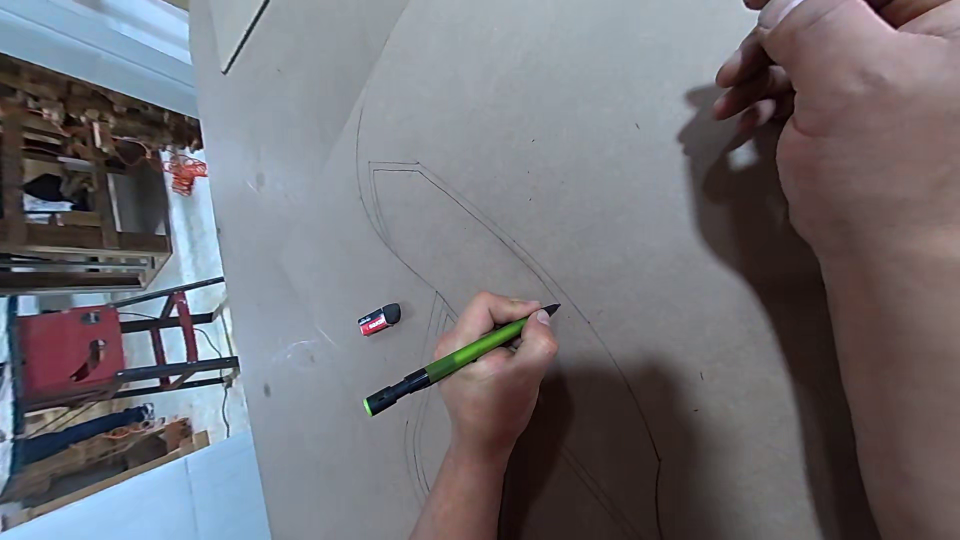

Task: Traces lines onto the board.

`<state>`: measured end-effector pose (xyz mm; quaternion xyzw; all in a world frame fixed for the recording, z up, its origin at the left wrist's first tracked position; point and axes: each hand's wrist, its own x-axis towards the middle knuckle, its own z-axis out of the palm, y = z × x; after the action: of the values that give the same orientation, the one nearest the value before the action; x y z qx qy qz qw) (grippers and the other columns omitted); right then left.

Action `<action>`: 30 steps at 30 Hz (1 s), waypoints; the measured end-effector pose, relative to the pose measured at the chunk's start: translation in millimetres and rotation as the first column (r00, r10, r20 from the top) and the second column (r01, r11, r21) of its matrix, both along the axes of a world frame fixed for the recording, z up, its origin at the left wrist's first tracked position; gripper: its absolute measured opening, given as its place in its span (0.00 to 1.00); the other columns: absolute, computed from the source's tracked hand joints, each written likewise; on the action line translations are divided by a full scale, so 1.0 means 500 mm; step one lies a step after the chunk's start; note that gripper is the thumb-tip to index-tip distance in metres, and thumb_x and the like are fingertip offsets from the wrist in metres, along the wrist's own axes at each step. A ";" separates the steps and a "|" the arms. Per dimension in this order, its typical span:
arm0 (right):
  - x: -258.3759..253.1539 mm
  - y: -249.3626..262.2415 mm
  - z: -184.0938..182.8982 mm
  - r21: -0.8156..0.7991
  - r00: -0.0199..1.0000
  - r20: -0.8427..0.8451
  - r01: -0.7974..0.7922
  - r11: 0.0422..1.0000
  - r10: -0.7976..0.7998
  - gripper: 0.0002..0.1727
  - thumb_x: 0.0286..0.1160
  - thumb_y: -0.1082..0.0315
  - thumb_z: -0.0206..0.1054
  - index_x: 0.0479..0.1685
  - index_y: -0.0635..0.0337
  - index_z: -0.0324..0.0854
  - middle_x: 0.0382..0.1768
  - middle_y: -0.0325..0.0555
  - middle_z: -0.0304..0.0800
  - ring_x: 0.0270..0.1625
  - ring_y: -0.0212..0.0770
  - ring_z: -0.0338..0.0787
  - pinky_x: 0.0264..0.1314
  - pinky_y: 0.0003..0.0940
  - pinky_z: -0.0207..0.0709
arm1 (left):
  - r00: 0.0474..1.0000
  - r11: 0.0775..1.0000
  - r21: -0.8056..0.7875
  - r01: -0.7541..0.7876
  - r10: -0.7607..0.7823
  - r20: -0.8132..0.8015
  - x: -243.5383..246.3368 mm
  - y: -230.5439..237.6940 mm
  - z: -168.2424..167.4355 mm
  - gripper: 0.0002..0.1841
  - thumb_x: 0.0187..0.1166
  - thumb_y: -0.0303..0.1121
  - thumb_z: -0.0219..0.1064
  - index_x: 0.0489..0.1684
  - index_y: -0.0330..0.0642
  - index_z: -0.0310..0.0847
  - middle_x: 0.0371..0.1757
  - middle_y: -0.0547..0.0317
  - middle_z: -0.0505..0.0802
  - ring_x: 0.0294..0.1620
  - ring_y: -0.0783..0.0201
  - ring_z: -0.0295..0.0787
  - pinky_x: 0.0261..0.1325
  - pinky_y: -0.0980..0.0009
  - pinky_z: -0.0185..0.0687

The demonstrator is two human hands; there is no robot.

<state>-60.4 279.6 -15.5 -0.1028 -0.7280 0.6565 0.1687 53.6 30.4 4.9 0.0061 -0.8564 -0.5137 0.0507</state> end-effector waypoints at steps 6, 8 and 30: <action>-0.001 0.001 -0.003 -0.006 1.000 -0.004 0.002 1.000 -0.002 0.14 0.87 0.60 0.60 0.34 0.48 0.88 0.29 0.28 0.92 0.33 0.29 0.93 0.39 0.28 0.91 | 1.000 1.000 -0.005 -0.002 0.002 0.009 0.010 0.003 -0.001 0.01 0.68 0.26 0.71 0.31 0.43 0.87 0.25 0.56 0.93 0.16 0.63 0.87 0.14 0.71 0.84; -0.002 0.001 -0.004 -0.008 1.000 -0.009 0.005 1.000 -0.005 0.14 0.87 0.60 0.60 0.31 0.48 0.87 0.28 0.28 0.92 0.32 0.29 0.93 0.38 0.28 0.90 | 1.000 1.000 -0.003 0.001 -0.001 0.009 0.011 0.003 -0.001 0.01 0.67 0.26 0.71 0.30 0.43 0.87 0.26 0.56 0.93 0.17 0.64 0.87 0.15 0.71 0.84; 0.000 -0.001 -0.005 0.000 0.999 -0.036 0.010 1.000 -0.009 0.15 0.83 0.65 0.63 0.26 0.49 0.87 0.26 0.30 0.92 0.30 0.29 0.93 0.37 0.27 0.89 | 0.998 0.996 0.084 -0.014 0.009 0.066 0.020 0.003 0.003 0.02 0.74 0.28 0.72 0.36 0.41 0.87 0.25 0.52 0.92 0.16 0.62 0.85 0.14 0.71 0.82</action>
<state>-60.5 279.0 -17.9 -0.0944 -0.7246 0.6572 0.1849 63.7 31.6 6.3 0.0298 -0.8351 -0.5487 0.0254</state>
